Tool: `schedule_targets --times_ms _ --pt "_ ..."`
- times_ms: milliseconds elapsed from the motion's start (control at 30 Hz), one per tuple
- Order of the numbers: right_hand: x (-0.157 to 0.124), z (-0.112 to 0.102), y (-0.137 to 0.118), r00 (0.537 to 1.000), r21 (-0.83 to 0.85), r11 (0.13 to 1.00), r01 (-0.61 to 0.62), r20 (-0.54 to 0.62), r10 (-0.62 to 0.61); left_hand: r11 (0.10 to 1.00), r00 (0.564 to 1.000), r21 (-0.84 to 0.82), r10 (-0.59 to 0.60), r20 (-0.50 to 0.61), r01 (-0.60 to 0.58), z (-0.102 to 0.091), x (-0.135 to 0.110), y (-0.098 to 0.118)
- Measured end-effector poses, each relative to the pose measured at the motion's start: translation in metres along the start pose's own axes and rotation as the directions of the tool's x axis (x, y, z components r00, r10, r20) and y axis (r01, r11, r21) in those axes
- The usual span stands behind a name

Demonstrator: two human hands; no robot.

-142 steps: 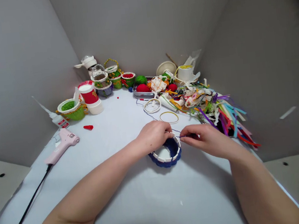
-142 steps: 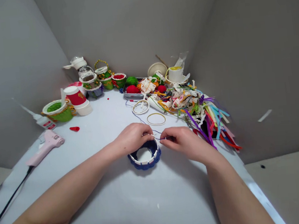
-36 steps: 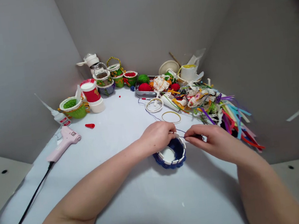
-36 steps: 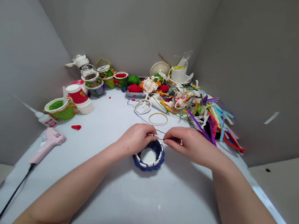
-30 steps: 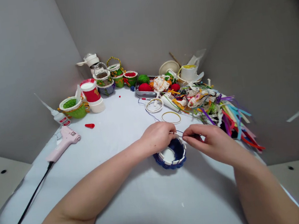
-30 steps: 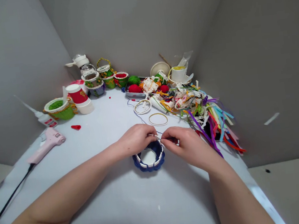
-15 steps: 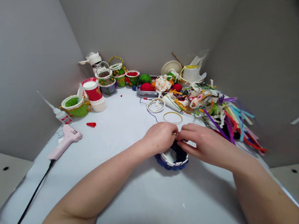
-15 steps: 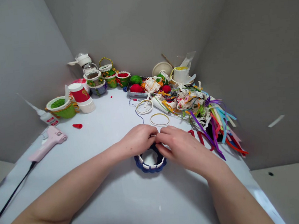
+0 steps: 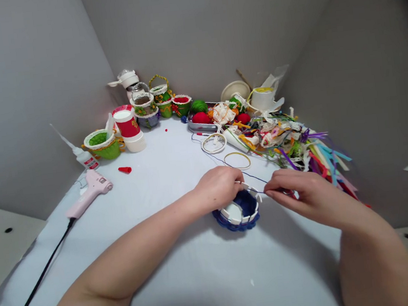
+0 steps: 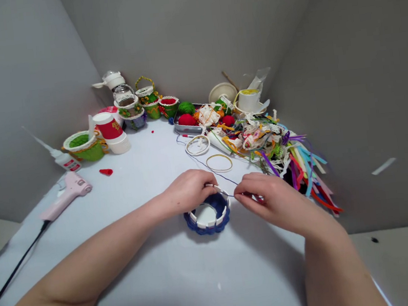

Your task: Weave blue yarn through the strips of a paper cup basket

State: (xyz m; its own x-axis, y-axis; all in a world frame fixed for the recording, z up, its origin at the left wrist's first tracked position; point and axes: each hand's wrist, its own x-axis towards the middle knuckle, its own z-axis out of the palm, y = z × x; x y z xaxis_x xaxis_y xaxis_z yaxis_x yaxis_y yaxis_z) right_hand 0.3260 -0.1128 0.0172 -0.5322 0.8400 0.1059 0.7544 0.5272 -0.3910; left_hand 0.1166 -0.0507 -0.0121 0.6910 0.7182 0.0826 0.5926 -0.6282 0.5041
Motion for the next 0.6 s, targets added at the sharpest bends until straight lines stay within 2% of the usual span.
schedule_targets --times_ms 167,333,433,600 --pt "0.002 0.005 0.002 0.992 0.025 0.999 -0.044 0.116 0.041 1.0 1.0 0.004 -0.003 0.003 0.003 0.0 -0.001 0.0" --pt "0.005 0.015 0.003 0.967 -0.059 0.99 -0.131 0.212 0.141 0.999 0.999 0.009 0.051 -0.012 -0.051 0.002 -0.003 0.003" --pt "0.006 0.018 0.005 0.973 -0.04 0.991 -0.124 0.192 0.13 0.994 0.997 0.083 0.071 -0.01 -0.07 -0.001 -0.005 0.005" --pt "0.013 0.025 0.006 0.982 -0.029 0.985 -0.167 0.081 0.169 0.95 0.999 0.311 -0.02 0.036 0.007 -0.014 -0.012 0.008"
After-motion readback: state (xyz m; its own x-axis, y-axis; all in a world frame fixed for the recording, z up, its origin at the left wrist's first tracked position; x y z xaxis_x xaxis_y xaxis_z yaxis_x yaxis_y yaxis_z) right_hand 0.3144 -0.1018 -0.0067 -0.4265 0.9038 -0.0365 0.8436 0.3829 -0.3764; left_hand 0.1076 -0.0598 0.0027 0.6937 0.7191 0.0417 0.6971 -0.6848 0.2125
